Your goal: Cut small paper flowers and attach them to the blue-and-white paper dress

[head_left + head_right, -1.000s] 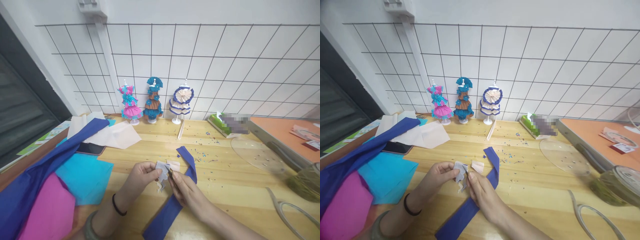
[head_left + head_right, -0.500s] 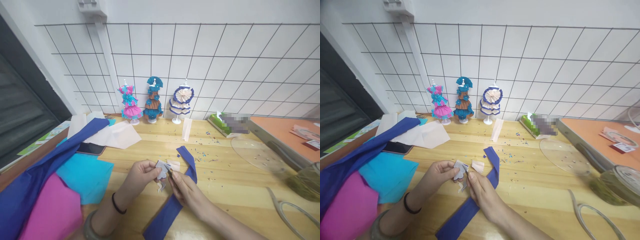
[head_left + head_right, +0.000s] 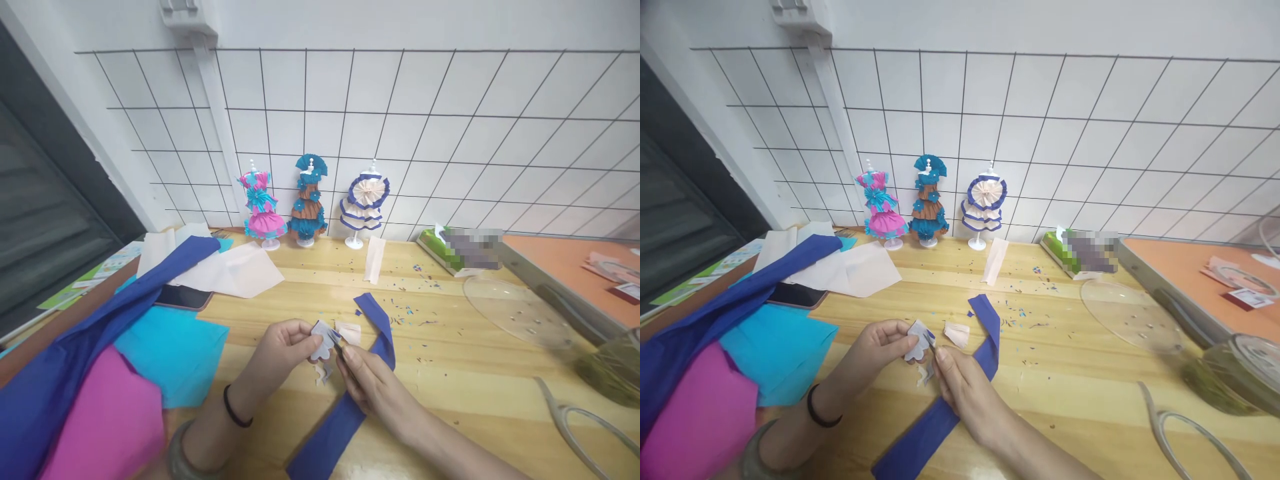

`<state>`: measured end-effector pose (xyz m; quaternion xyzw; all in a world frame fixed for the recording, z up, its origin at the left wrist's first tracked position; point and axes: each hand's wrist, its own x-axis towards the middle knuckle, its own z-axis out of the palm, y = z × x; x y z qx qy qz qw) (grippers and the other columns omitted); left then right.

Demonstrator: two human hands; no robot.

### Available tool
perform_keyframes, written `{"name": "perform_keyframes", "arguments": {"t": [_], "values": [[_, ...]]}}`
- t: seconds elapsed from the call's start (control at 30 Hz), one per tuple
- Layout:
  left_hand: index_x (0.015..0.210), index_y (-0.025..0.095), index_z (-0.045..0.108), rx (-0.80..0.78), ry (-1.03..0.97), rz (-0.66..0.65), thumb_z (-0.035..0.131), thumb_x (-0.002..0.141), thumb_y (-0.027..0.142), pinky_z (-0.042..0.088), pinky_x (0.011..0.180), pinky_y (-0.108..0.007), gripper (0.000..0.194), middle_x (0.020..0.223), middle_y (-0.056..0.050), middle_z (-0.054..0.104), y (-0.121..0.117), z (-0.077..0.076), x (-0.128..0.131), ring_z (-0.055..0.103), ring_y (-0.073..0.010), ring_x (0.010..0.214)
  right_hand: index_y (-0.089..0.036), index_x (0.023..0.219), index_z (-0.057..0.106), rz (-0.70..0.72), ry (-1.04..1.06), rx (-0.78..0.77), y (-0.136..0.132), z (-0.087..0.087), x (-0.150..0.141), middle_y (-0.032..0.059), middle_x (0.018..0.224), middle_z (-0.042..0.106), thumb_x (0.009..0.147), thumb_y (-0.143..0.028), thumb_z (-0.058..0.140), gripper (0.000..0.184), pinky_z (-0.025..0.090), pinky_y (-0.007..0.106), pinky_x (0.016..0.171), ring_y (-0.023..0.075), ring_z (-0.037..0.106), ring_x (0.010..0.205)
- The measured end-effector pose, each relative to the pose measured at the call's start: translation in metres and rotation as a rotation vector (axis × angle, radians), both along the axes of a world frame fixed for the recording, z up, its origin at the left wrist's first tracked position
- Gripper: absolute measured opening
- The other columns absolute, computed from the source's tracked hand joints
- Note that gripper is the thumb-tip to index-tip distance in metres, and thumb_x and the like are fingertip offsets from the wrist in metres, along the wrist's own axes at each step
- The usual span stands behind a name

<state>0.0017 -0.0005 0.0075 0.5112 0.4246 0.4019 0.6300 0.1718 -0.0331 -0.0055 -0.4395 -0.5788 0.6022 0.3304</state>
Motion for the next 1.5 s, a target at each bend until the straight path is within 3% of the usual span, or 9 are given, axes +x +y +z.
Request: {"name": "perform_keyframes", "arguments": {"t": [0.2, 0.4, 0.6, 0.8, 0.97, 1.2, 1.5], "values": [[0.068, 0.013, 0.064, 0.004, -0.056, -0.024, 0.063, 0.071, 0.031, 0.042, 0.059, -0.023, 0.018, 0.062, -0.002, 0.065, 0.001, 0.000, 0.000, 0.055, -0.0111, 0.056, -0.019, 0.066, 0.039, -0.011, 0.040, -0.007, 0.001, -0.001, -0.001, -0.0074, 0.048, 0.029, 0.087, -0.053, 0.030, 0.042, 0.017, 0.020, 0.038, 0.0064, 0.023, 0.041], [0.079, 0.012, 0.065, -0.075, -0.099, -0.094, 0.066, 0.068, 0.033, 0.046, 0.064, -0.026, 0.024, 0.075, -0.007, 0.067, -0.002, -0.004, 0.001, 0.061, -0.0163, 0.070, -0.018, 0.068, 0.043, -0.025, 0.058, -0.003, 0.002, 0.002, -0.003, -0.0081, 0.047, 0.027, 0.087, -0.054, 0.031, 0.042, 0.017, 0.020, 0.038, 0.0064, 0.020, 0.039], [0.073, 0.011, 0.064, -0.118, -0.130, -0.056, 0.066, 0.067, 0.033, 0.046, 0.063, -0.025, 0.023, 0.072, -0.007, 0.067, -0.003, -0.012, 0.005, 0.061, -0.0156, 0.066, -0.017, 0.071, 0.047, -0.044, 0.063, -0.025, 0.002, -0.002, -0.003, -0.0076, 0.049, 0.027, 0.086, -0.055, 0.034, 0.042, 0.015, 0.021, 0.038, 0.0059, 0.018, 0.040], [0.070, 0.011, 0.064, -0.151, -0.146, -0.045, 0.067, 0.067, 0.030, 0.045, 0.062, -0.025, 0.020, 0.069, -0.006, 0.067, -0.002, -0.008, 0.005, 0.061, -0.0147, 0.064, -0.016, 0.077, 0.051, -0.005, 0.063, -0.030, 0.000, -0.001, -0.003, -0.0074, 0.048, 0.027, 0.087, -0.053, 0.032, 0.042, 0.013, 0.020, 0.037, 0.0061, 0.018, 0.040], [0.071, 0.011, 0.065, -0.120, -0.110, -0.043, 0.067, 0.065, 0.029, 0.044, 0.061, -0.025, 0.019, 0.069, -0.006, 0.067, -0.003, -0.006, 0.005, 0.060, -0.0148, 0.065, -0.017, 0.083, 0.052, 0.002, 0.107, -0.066, -0.001, -0.003, -0.004, -0.0081, 0.046, 0.025, 0.089, -0.050, 0.031, 0.040, 0.013, 0.020, 0.036, 0.0062, 0.019, 0.039], [0.064, 0.011, 0.062, -0.069, -0.053, -0.050, 0.066, 0.065, 0.027, 0.044, 0.059, -0.023, 0.017, 0.062, -0.004, 0.065, -0.005, -0.003, 0.010, 0.057, -0.0128, 0.059, -0.018, 0.070, 0.045, 0.002, 0.109, -0.092, -0.001, -0.004, -0.003, -0.0092, 0.043, 0.025, 0.088, -0.052, 0.032, 0.040, 0.013, 0.019, 0.034, 0.0054, 0.018, 0.037], [0.064, 0.012, 0.062, -0.048, -0.025, -0.067, 0.065, 0.065, 0.028, 0.043, 0.059, -0.024, 0.016, 0.062, -0.003, 0.064, -0.004, -0.005, 0.009, 0.056, -0.0130, 0.059, -0.017, 0.069, 0.044, -0.002, 0.096, -0.070, 0.000, -0.003, -0.003, -0.0091, 0.043, 0.026, 0.087, -0.054, 0.030, 0.043, 0.016, 0.019, 0.035, 0.0056, 0.019, 0.037]]}}
